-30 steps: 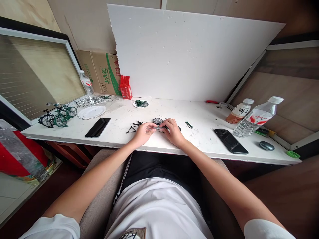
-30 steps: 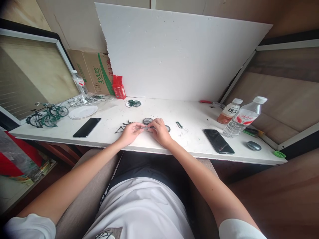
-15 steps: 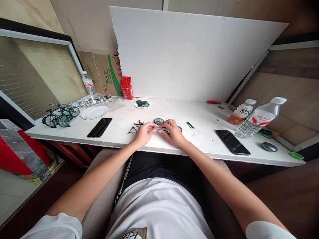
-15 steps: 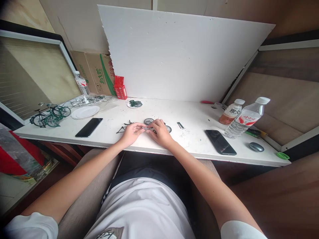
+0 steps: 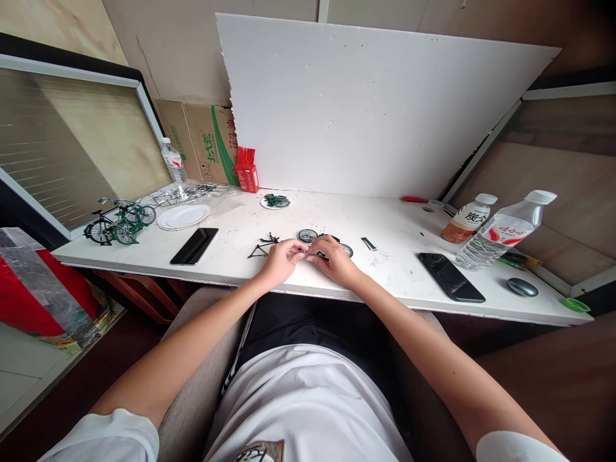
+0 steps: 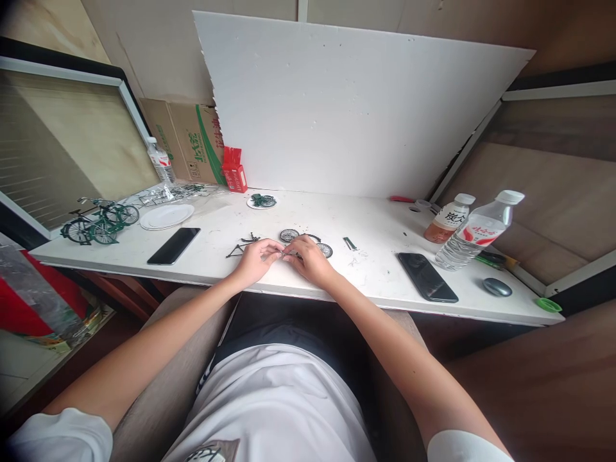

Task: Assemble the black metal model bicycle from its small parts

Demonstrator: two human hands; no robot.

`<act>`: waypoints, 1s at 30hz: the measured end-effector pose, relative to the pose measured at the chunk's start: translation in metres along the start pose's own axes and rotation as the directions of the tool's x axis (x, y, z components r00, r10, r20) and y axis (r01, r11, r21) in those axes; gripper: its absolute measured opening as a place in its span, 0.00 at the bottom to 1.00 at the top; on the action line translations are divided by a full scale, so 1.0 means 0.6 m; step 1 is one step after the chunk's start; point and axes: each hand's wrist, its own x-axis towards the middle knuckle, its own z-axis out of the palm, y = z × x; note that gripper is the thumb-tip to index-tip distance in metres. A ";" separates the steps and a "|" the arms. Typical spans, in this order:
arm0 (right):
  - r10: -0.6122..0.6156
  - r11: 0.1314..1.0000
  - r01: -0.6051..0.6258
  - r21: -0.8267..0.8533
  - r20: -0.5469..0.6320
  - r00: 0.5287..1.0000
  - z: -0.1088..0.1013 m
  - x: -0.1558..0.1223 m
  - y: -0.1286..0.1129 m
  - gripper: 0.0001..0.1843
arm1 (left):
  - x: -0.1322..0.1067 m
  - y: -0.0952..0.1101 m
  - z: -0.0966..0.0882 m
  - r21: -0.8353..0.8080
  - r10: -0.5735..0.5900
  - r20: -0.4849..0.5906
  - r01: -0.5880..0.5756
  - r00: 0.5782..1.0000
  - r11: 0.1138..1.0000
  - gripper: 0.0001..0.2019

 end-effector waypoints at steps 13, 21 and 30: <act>-0.022 0.998 0.019 -0.067 -0.056 0.998 -0.003 0.003 -0.004 0.11 | 0.007 -0.002 -0.018 0.017 0.077 0.053 -0.078 0.996 0.997 0.21; -0.002 0.993 -0.004 -0.115 -0.052 0.999 -0.002 0.001 -0.006 0.11 | 0.042 -0.043 -0.106 0.463 -0.016 -0.176 0.097 0.984 0.881 0.08; 0.005 0.993 -0.007 -0.115 -0.017 1.000 -0.005 0.002 -0.010 0.12 | 0.042 -0.062 -0.131 0.722 -0.299 -0.117 0.288 0.947 0.629 0.19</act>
